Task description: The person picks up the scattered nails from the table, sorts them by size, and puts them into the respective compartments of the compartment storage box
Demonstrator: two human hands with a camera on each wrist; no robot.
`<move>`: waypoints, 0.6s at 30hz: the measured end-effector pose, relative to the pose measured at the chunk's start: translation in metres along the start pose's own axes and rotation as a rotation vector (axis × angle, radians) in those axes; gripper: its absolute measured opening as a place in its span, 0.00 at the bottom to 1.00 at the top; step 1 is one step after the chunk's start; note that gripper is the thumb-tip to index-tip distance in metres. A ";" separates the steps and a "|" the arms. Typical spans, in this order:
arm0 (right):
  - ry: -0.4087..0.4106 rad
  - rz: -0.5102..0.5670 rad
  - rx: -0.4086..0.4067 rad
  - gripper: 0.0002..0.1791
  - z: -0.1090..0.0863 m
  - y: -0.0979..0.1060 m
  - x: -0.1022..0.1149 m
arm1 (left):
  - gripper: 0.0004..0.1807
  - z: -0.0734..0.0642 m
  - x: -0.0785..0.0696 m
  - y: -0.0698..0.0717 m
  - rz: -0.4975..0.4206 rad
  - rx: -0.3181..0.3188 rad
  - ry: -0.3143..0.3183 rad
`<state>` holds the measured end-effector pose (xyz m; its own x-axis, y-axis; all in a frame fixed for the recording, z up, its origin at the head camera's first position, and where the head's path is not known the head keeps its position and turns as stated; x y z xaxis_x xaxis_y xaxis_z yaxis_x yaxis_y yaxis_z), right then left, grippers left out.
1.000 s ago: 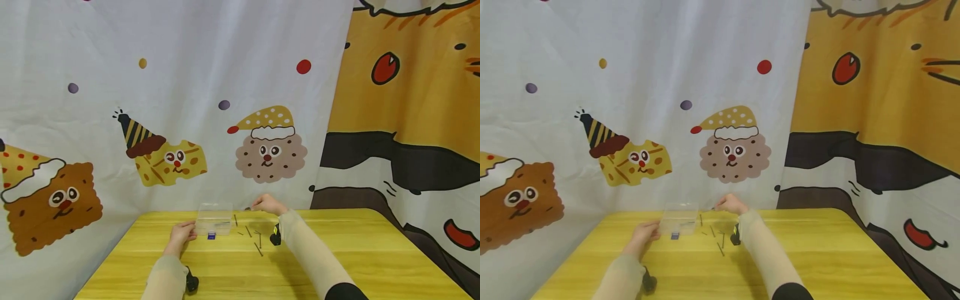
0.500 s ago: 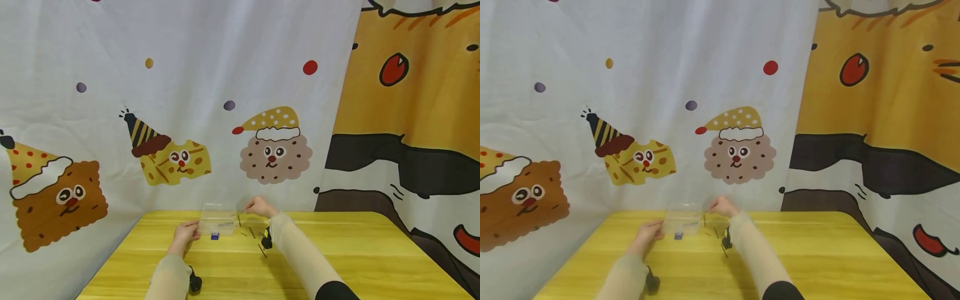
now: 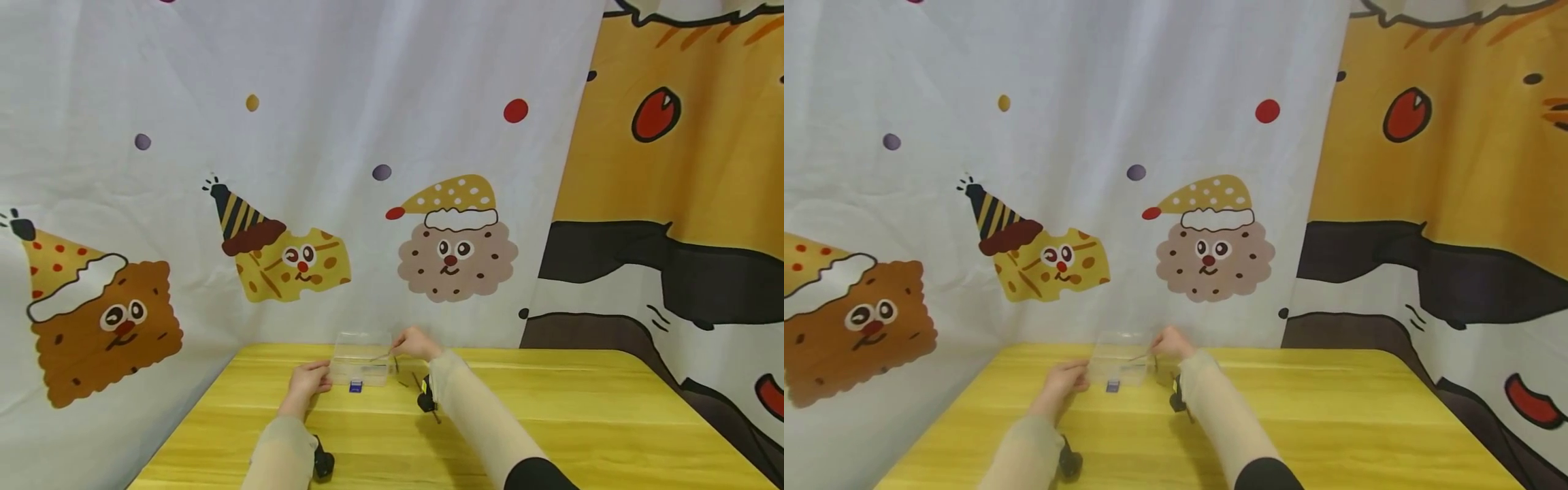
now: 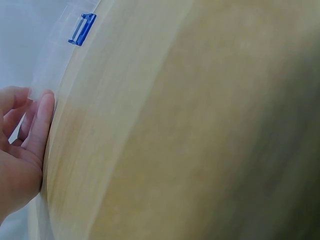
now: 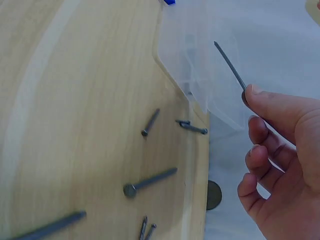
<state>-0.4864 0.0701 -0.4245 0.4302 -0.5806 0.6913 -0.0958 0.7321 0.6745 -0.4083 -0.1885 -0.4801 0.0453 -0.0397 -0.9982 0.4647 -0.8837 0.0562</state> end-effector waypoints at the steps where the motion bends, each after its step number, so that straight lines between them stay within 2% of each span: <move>1: 0.003 -0.008 0.001 0.05 0.001 -0.003 0.000 | 0.19 0.000 0.000 0.000 0.007 0.002 -0.006; 7: 0.023 -0.039 0.004 0.03 0.003 -0.013 -0.001 | 0.19 0.002 0.002 0.001 0.022 0.002 -0.012; 13: 0.032 -0.041 -0.005 0.03 0.001 -0.019 0.008 | 0.19 0.003 0.002 -0.001 0.010 0.001 -0.001; 18: 0.010 -0.049 0.001 0.04 -0.001 -0.026 0.011 | 0.18 0.003 0.002 -0.001 0.003 -0.003 0.010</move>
<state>-0.4784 0.0452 -0.4349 0.4436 -0.6120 0.6547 -0.0754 0.7025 0.7077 -0.4109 -0.1890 -0.4820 0.0558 -0.0378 -0.9977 0.4669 -0.8823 0.0595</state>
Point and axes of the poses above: each hand's wrist, its own z-axis towards the middle knuckle, its own y-axis out of the back of the hand, x = y × z, the point moved 2 cm from there along z, towards the middle knuckle, and after that the axes turned 12 degrees about -x, right-handed, at the moved point
